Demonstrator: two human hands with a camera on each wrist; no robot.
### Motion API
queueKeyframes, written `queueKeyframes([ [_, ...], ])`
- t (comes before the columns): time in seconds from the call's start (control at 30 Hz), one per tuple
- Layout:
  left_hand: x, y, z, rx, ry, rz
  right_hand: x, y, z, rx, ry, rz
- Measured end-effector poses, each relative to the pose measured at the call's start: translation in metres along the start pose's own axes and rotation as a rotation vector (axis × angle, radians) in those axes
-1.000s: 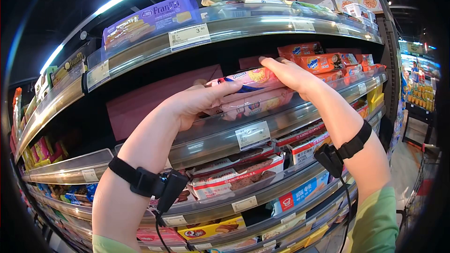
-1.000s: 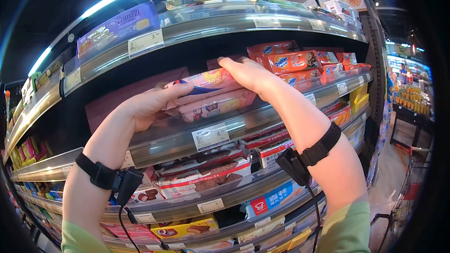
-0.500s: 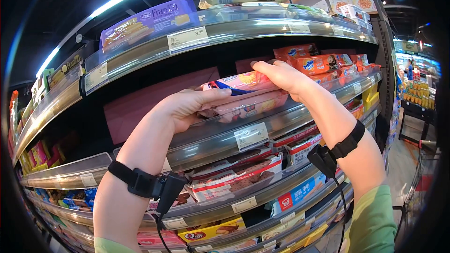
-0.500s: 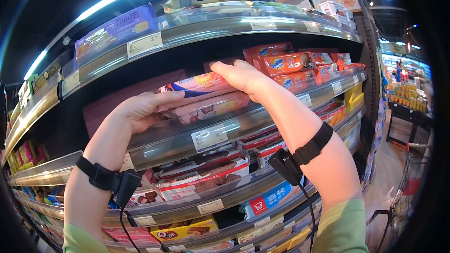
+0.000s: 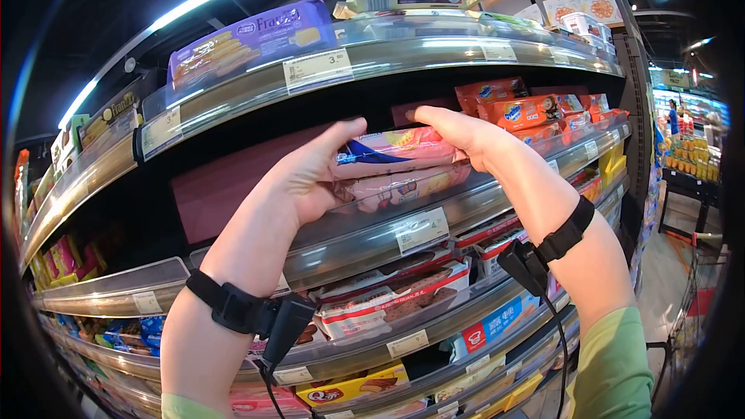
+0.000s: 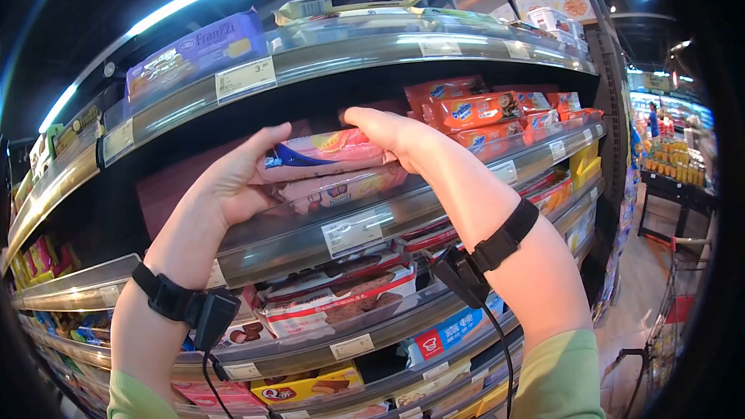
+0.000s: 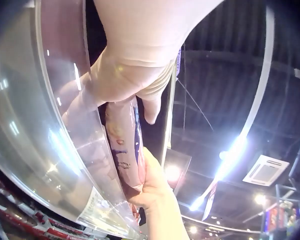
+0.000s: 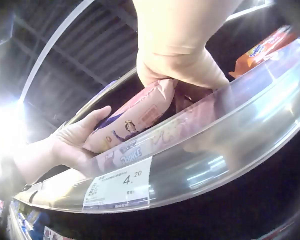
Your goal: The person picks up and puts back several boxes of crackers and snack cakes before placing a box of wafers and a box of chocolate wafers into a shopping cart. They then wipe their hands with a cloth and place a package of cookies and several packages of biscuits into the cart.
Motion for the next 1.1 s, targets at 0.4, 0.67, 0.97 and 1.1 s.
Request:
queueKeyframes([
  [0.4, -0.003, 0.005, -0.025, -0.184, 0.299, 0.099, 0.001, -0.004, 0.022, 0.160, 0.072, 0.008],
  [0.67, 0.010, 0.003, -0.022, -0.242, 0.271, 0.106, -0.007, -0.012, 0.012, 0.112, 0.135, 0.008],
  [0.97, 0.016, -0.002, 0.004, -0.171, 0.232, 0.206, -0.008, 0.001, -0.019, 0.091, 0.163, -0.113],
  [1.1, 0.011, 0.002, -0.002, -0.045, 0.260, 0.370, 0.009, 0.015, -0.033, -0.077, 0.347, -0.179],
])
Point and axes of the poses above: each hand's wrist, its own x-axis towards the middle knuckle, its own z-axis out of the palm, y = z × x, the point moved 7 cm from there along x, towards the middle knuckle, and after that the axes turned 4 degrees about x, right-handed, at the moved point
